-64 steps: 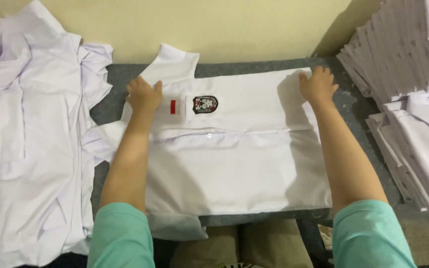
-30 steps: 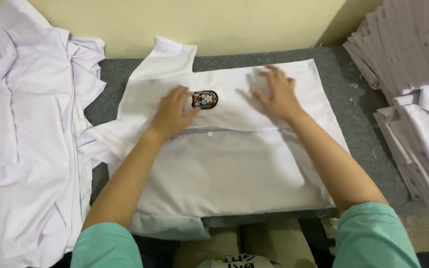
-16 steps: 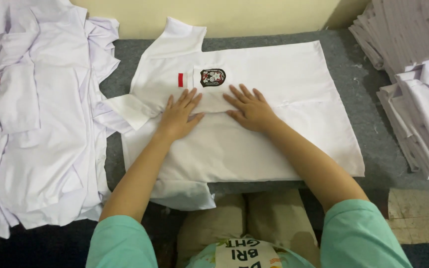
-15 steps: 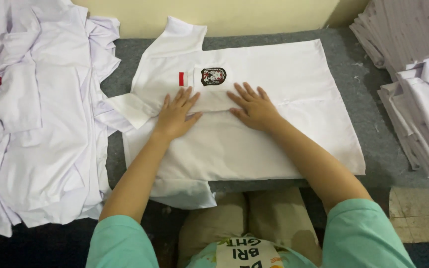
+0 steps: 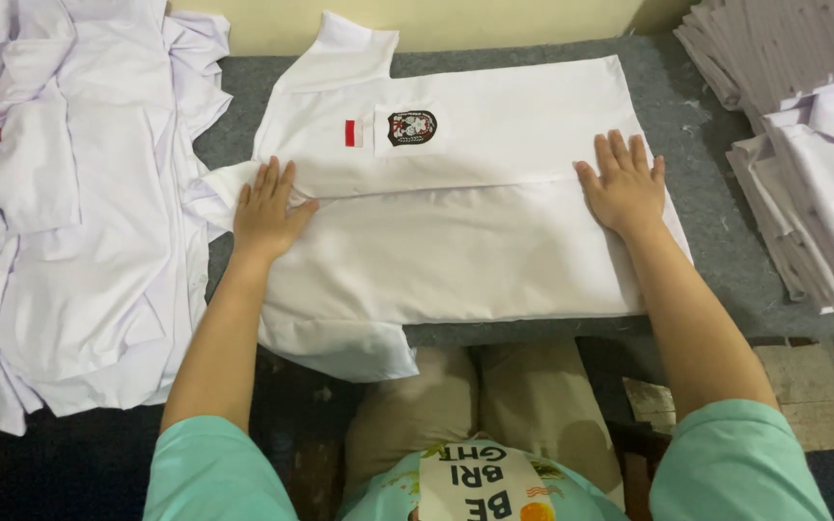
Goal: Folding a white collared shirt on a work table in a factory setting.
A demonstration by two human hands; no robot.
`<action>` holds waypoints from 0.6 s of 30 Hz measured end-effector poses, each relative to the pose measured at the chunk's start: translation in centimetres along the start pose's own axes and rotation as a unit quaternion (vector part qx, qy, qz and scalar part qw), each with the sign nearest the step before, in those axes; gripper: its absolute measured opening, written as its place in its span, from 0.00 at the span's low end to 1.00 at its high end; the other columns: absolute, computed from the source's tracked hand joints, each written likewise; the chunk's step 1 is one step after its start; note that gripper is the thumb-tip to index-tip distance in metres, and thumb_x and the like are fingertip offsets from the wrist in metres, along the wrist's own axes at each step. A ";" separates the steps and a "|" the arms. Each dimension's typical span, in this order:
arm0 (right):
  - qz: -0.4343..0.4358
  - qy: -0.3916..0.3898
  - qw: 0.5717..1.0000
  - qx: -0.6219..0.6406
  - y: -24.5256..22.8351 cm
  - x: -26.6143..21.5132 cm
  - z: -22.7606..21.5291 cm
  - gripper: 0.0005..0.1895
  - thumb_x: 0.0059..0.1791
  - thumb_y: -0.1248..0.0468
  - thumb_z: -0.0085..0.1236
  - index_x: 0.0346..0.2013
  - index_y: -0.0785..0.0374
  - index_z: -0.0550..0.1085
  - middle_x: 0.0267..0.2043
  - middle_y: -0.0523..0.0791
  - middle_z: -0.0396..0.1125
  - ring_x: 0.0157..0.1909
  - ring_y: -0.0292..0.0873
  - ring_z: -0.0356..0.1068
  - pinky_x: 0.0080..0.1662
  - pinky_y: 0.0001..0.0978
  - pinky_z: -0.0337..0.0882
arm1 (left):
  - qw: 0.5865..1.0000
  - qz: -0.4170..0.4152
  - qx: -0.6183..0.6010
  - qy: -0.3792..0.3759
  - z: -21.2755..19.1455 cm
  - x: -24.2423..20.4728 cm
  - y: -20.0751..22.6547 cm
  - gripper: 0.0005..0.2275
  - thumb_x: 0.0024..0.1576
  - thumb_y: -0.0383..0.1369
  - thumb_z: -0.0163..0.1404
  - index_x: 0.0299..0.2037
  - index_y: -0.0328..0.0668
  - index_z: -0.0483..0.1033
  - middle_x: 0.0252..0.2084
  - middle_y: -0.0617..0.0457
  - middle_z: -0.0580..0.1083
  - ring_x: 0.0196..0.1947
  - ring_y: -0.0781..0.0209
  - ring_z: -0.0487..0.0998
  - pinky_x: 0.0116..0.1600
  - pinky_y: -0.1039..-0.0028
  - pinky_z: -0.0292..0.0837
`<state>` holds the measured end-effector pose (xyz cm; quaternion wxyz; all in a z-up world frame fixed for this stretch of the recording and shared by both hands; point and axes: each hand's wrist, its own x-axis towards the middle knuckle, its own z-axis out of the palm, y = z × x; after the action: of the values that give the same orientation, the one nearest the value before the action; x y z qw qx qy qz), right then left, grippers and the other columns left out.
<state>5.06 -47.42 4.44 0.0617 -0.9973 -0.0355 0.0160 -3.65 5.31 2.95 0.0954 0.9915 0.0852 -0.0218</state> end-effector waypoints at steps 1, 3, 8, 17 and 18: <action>0.002 0.005 1.000 0.005 -0.1 -0.2 -0.2 0.40 0.60 0.34 0.14 0.79 0.51 0.51 0.82 0.44 0.41 0.82 0.49 0.32 0.74 0.57 0.32 | 1.000 0.001 -0.005 0.003 0.1 0.2 -0.2 0.34 0.64 0.57 0.36 0.78 0.55 0.48 0.81 0.52 0.43 0.80 0.56 0.40 0.79 0.54 0.33; 0.002 0.011 1.000 0.010 -0.3 -0.4 -0.3 0.40 0.60 0.34 0.14 0.79 0.52 0.52 0.81 0.45 0.41 0.81 0.50 0.33 0.74 0.58 0.33 | 1.000 0.001 -0.011 0.008 0.2 0.1 -0.3 0.33 0.63 0.55 0.39 0.78 0.55 0.49 0.81 0.52 0.43 0.80 0.57 0.40 0.79 0.55 0.34; 0.010 0.023 1.000 -0.008 0.0 0.1 0.6 0.41 0.60 0.33 0.14 0.79 0.52 0.52 0.81 0.45 0.42 0.81 0.50 0.33 0.74 0.59 0.34 | 0.992 0.054 -0.041 0.105 0.9 -0.6 -0.7 0.25 0.64 0.44 0.44 0.73 0.53 0.64 0.77 0.45 0.57 0.77 0.49 0.54 0.77 0.48 0.41; 0.114 0.044 0.992 -0.037 -2.2 2.5 1.3 0.41 0.56 0.43 0.24 0.78 0.63 0.40 0.81 0.57 0.24 0.80 0.66 0.24 0.65 0.76 0.13 | 0.903 0.290 -0.083 0.307 2.4 0.7 -2.1 0.15 0.54 0.20 0.47 0.50 0.33 0.80 0.48 0.47 0.78 0.46 0.47 0.79 0.51 0.59 0.73; 0.114 0.045 0.992 -0.035 -4.0 2.3 1.3 0.41 0.56 0.43 0.24 0.78 0.63 0.40 0.81 0.57 0.24 0.80 0.66 0.24 0.65 0.76 0.13 | 0.902 0.292 -0.081 0.308 2.7 0.7 -2.4 0.15 0.54 0.20 0.47 0.50 0.33 0.80 0.48 0.47 0.78 0.46 0.47 0.79 0.51 0.59 0.73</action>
<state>7.06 -43.15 3.56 0.0258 -0.9961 0.0808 -0.0237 -3.41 7.20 -0.19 0.1468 0.9181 -0.1811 0.3206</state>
